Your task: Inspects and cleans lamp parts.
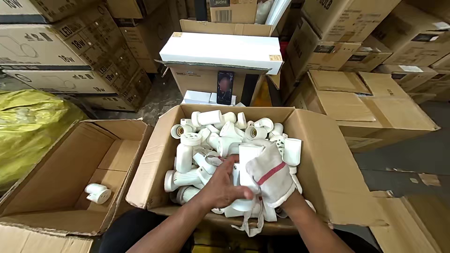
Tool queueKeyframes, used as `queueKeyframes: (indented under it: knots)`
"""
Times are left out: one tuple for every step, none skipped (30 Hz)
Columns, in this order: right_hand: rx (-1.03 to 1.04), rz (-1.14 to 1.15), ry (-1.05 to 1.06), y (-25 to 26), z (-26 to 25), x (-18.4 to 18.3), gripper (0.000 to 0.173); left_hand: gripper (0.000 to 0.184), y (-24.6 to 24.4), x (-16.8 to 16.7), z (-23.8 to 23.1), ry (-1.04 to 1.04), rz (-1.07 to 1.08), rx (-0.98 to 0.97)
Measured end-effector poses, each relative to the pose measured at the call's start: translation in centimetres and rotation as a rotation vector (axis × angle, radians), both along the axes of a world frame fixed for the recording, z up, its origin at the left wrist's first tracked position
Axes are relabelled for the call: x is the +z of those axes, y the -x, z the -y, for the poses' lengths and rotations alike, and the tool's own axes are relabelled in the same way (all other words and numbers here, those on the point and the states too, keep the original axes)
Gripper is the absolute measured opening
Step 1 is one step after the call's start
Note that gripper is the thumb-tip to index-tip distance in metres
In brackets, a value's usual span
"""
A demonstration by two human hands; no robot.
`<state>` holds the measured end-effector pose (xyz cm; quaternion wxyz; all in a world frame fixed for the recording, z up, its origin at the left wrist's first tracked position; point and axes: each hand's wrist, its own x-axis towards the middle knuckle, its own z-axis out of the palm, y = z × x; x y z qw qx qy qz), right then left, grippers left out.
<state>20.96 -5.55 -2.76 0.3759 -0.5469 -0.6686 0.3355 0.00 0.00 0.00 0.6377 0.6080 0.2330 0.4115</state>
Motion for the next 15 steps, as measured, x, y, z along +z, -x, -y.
queueKeyframes:
  knots:
    - [-0.06,-0.112,0.035,0.4,0.1,1.2,0.058,0.091,0.2,0.0,0.1,-0.037,-0.044,-0.011]
    - [-0.142,-0.188,0.025,1.2,0.3,3.1,0.059,0.091,0.4,0.0,0.2,-0.097,-0.118,-0.012]
    - [-0.2,-0.231,0.011,1.7,0.5,4.3,0.063,0.09,0.5,0.0,0.2,-0.167,-0.195,-0.008]
    - [-0.26,-0.253,-0.009,1.9,0.5,4.5,0.063,0.087,0.6,0.0,0.2,-0.234,-0.251,0.0]
    - [-0.332,-0.258,-0.068,2.2,0.3,4.3,0.059,0.085,0.6,0.1,0.1,-0.298,-0.281,0.019]
    - [-0.398,-0.321,-0.132,2.4,-0.3,4.0,0.052,0.081,0.6,0.3,-0.1,-0.358,-0.287,0.043]
    - [-0.409,-0.53,-0.105,2.3,-1.0,4.1,0.041,0.078,0.6,0.4,-0.4,-0.398,-0.275,0.069]
    - [-0.391,-0.765,-0.048,2.3,-1.7,4.9,0.027,0.076,0.6,0.5,-0.8,-0.376,-0.23,0.077]
    - [-0.345,-0.893,-0.003,2.0,-2.2,5.9,0.027,0.075,0.7,0.6,-1.0,-0.266,-0.139,0.053]
    - [-0.342,-0.93,0.044,1.7,-2.4,6.5,0.03,0.073,0.9,0.8,-1.2,-0.078,0.008,0.01]
    - [-0.36,-0.859,0.089,1.6,-2.8,7.2,0.032,0.071,1.1,0.8,-1.4,0.108,0.17,-0.042]
    - [-0.385,-0.702,0.147,1.5,-3.6,8.1,0.03,0.065,1.4,0.7,-1.5,0.244,0.314,-0.086]
    - [-0.411,-0.486,0.243,2.0,-4.4,9.6,0.024,0.058,1.6,0.4,-1.7,0.319,0.417,-0.128]
    - [-0.383,-0.238,0.339,2.6,-5.1,11.0,0.02,0.054,1.7,0.1,-1.8,0.346,0.479,-0.166]
    - [-0.363,-0.056,0.392,3.4,-5.4,12.1,0.017,0.051,1.7,-0.3,-1.9,0.352,0.518,-0.197]
